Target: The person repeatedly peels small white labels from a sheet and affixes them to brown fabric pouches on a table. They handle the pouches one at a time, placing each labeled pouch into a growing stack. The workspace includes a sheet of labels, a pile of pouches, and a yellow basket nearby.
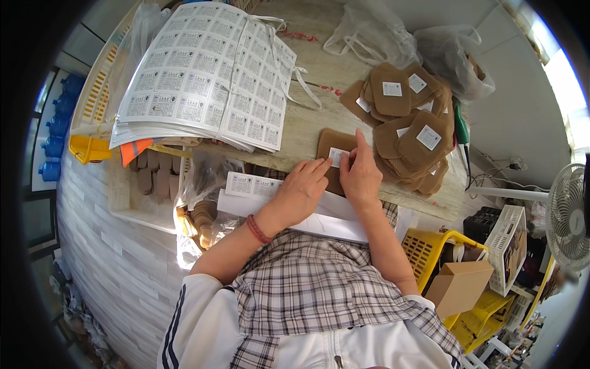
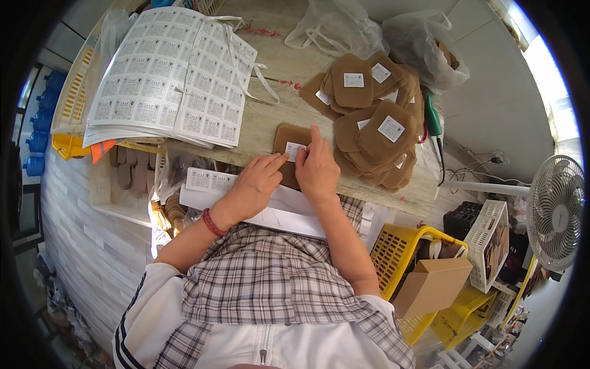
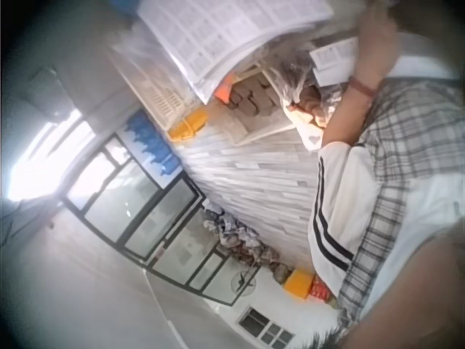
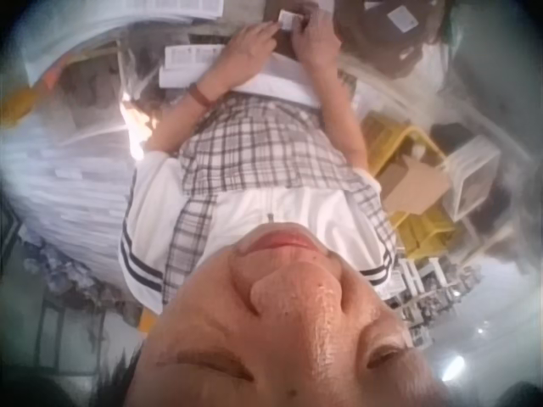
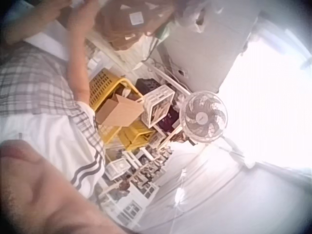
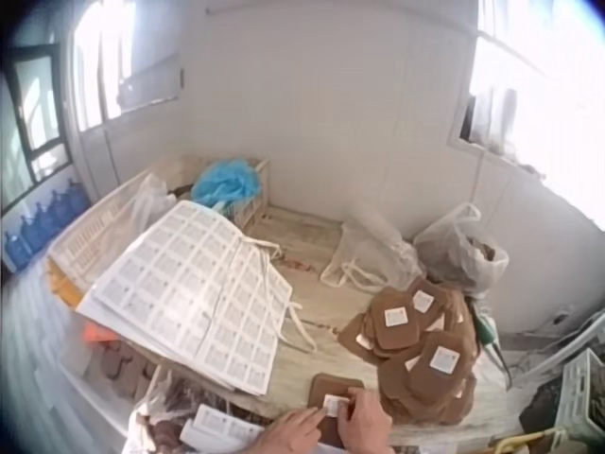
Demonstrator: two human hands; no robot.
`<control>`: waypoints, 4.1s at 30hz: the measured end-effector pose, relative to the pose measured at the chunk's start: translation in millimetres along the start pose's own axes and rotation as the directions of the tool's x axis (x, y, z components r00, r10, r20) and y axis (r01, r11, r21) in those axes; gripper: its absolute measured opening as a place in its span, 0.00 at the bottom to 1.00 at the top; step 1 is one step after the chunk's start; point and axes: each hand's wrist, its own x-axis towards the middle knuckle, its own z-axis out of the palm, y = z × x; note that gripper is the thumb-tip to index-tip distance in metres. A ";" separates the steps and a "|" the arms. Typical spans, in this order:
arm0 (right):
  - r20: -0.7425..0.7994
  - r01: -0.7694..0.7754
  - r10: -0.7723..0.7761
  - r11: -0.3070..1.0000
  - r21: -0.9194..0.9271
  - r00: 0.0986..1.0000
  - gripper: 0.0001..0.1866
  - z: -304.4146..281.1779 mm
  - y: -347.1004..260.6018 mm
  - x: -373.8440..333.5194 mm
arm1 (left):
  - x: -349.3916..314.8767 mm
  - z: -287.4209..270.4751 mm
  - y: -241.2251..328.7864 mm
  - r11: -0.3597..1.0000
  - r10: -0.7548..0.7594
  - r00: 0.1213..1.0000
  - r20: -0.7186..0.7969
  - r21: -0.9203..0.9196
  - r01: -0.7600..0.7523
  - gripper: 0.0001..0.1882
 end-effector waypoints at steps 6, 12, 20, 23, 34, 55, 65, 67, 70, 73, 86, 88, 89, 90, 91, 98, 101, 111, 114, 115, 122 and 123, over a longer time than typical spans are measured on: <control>-0.151 0.017 -0.023 0.999 -0.043 0.988 0.22 -0.6 -3.4 -0.6 | -0.7 3.9 -3.1 1.000 -0.012 1.000 -0.005 -0.012 0.012 0.05; -0.137 0.015 -0.020 0.999 -0.042 0.990 0.13 5.9 8.1 -2.2 | -0.3 3.5 -3.6 1.000 -0.015 1.000 -0.019 -0.020 0.015 0.05; -0.284 0.159 -0.177 0.983 -0.088 0.942 0.05 5.0 7.1 4.2 | -0.5 3.8 -1.8 0.999 0.007 0.999 -0.039 0.037 -0.005 0.07; -0.348 0.281 -0.296 0.955 -0.096 0.889 0.08 2.8 7.6 4.5 | -1.3 4.5 -1.6 1.000 -0.006 0.999 -0.039 0.026 0.007 0.07; -0.019 -0.071 0.083 0.933 0.352 0.996 0.32 0.2 7.6 -0.4 | -9.6 12.1 -2.9 0.998 -0.053 0.999 -0.003 -0.028 0.053 0.07; -0.316 0.189 -0.236 0.967 -0.173 0.919 0.28 -131.0 5.9 20.6 | -7.5 7.1 18.7 0.977 -0.141 0.981 -0.134 -0.178 0.116 0.03; 0.181 0.012 -0.082 0.933 0.358 0.980 0.10 -42.7 6.5 -74.9 | -39.5 -2.1 10.6 0.947 -0.220 0.973 -0.072 -0.257 0.195 0.08; 0.078 0.190 -0.223 0.933 0.305 0.972 0.11 -42.0 2.1 -72.2 | -43.1 -1.6 8.3 0.944 -0.239 0.969 -0.067 -0.249 0.216 0.07; -0.046 0.392 -0.390 0.903 0.175 0.920 0.11 -38.8 -1.0 -72.8 | -39.0 0.6 5.7 0.888 -0.337 0.941 -0.003 -0.332 0.317 0.06; -0.127 0.491 -0.481 0.869 0.062 0.867 0.12 -37.5 -6.9 -74.0 | -37.1 1.8 1.0 0.856 -0.376 0.926 0.026 -0.373 0.358 0.05; -0.101 0.252 -0.232 0.854 0.456 0.967 0.11 -27.0 -4.1 -80.7 | -33.6 -20.0 -20.3 0.753 -0.451 0.873 0.185 -0.446 0.484 0.07; -0.124 0.239 -0.206 0.885 0.399 0.971 0.12 -23.7 -5.7 -80.8 | -34.6 -20.3 -22.4 0.746 -0.443 0.869 0.221 -0.447 0.494 0.08; -0.137 0.231 -0.193 0.900 0.371 0.972 0.12 -22.1 -7.1 -80.2 | -34.1 -20.0 -20.6 0.762 -0.437 0.877 0.199 -0.436 0.479 0.07; -0.129 0.227 -0.193 0.910 0.348 0.973 0.12 -23.6 -11.3 -78.2 | -31.6 -18.6 -17.3 0.778 -0.427 0.887 0.177 -0.427 0.460 0.07; -0.121 0.223 -0.193 0.919 0.324 0.974 0.12 -26.8 -18.2 -74.9 | -30.5 -17.9 -15.1 0.794 -0.416 0.896 0.156 -0.418 0.441 0.07; -0.167 0.352 -0.322 0.913 0.208 0.932 0.11 -16.7 -18.0 -69.7 | -29.7 -20.7 -13.7 0.777 -0.426 0.889 0.170 -0.434 0.455 0.08; -0.164 0.411 -0.388 0.900 0.147 0.907 0.11 -16.0 -17.8 -67.4 | -28.8 -20.6 -16.1 0.773 -0.434 0.878 0.201 -0.418 0.478 0.08; -0.093 0.288 -0.277 0.841 0.458 0.956 0.13 -10.8 -12.3 -77.7 | -28.7 -40.1 -30.6 0.752 -0.481 0.802 0.355 -0.303 0.586 0.10; -0.045 0.353 -0.388 0.776 0.523 0.921 0.12 -24.4 -14.9 -79.1 | -25.4 -38.0 -31.7 0.722 -0.517 0.773 0.369 -0.298 0.625 0.10; -0.043 0.362 -0.408 0.750 0.553 0.912 0.12 -31.4 -18.0 -79.6 | -24.0 -37.0 -32.0 0.709 -0.526 0.767 0.368 -0.308 0.634 0.09; 0.151 -0.235 0.243 0.367 0.900 0.958 0.03 -50.1 -3.9 -45.2 | -22.2 -26.5 -14.5 0.962 -0.205 0.977 0.055 -0.174 0.211 0.04; 0.193 -0.288 0.270 0.379 0.879 0.943 0.03 -46.8 5.5 -33.8 | -18.8 -22.7 -10.1 0.977 -0.131 0.991 -0.003 -0.168 0.129 0.03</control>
